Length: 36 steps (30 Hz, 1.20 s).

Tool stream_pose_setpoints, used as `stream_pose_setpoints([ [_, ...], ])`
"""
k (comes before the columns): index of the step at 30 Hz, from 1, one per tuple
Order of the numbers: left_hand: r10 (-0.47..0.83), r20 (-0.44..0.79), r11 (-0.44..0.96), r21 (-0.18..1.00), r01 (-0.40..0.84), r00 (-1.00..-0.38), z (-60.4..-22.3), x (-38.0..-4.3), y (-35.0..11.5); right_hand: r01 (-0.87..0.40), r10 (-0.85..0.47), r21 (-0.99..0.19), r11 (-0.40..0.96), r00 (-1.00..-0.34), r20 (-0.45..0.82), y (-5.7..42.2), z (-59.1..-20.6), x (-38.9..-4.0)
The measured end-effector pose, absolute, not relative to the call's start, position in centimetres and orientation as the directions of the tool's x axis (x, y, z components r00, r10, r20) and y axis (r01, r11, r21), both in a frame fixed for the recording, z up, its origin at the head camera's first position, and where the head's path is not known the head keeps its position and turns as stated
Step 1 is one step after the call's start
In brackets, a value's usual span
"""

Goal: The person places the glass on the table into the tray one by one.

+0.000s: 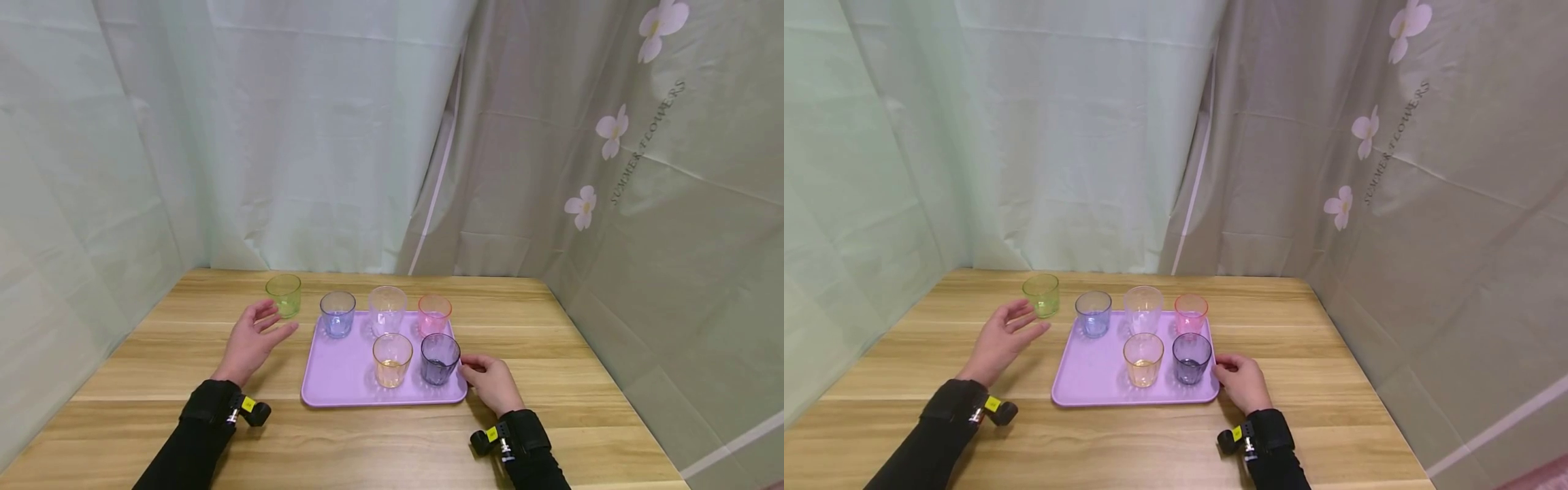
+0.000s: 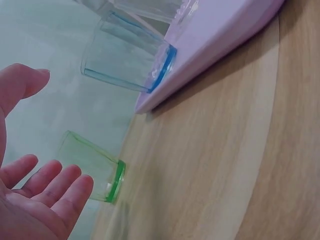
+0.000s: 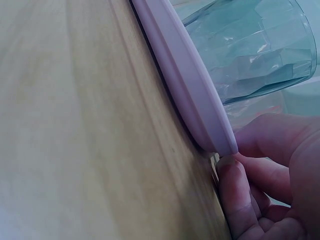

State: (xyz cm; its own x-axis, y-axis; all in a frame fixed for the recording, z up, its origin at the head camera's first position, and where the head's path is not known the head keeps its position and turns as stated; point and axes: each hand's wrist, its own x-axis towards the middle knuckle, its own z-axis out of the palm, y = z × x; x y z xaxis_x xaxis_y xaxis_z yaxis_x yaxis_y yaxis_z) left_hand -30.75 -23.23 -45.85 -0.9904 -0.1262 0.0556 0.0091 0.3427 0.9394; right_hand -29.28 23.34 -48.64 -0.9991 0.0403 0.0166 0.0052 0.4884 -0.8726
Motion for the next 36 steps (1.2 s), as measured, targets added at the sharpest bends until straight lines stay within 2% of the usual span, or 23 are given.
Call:
stream_pose_setpoints([
  [14, -0.158, 0.013, 0.341, 0.939, -0.042, -0.987, -46.2, -31.4, -24.0, 0.01, 0.043, -0.878, 0.479, -0.999, 0.013, 23.3, -48.5, -29.2],
  [36, -0.251, 0.088, 0.315, 0.949, 0.004, -0.964, -46.4, -33.4, -24.4, 0.007, 0.042, -0.878, 0.479, -0.999, 0.015, 23.2, -48.5, -29.3],
])
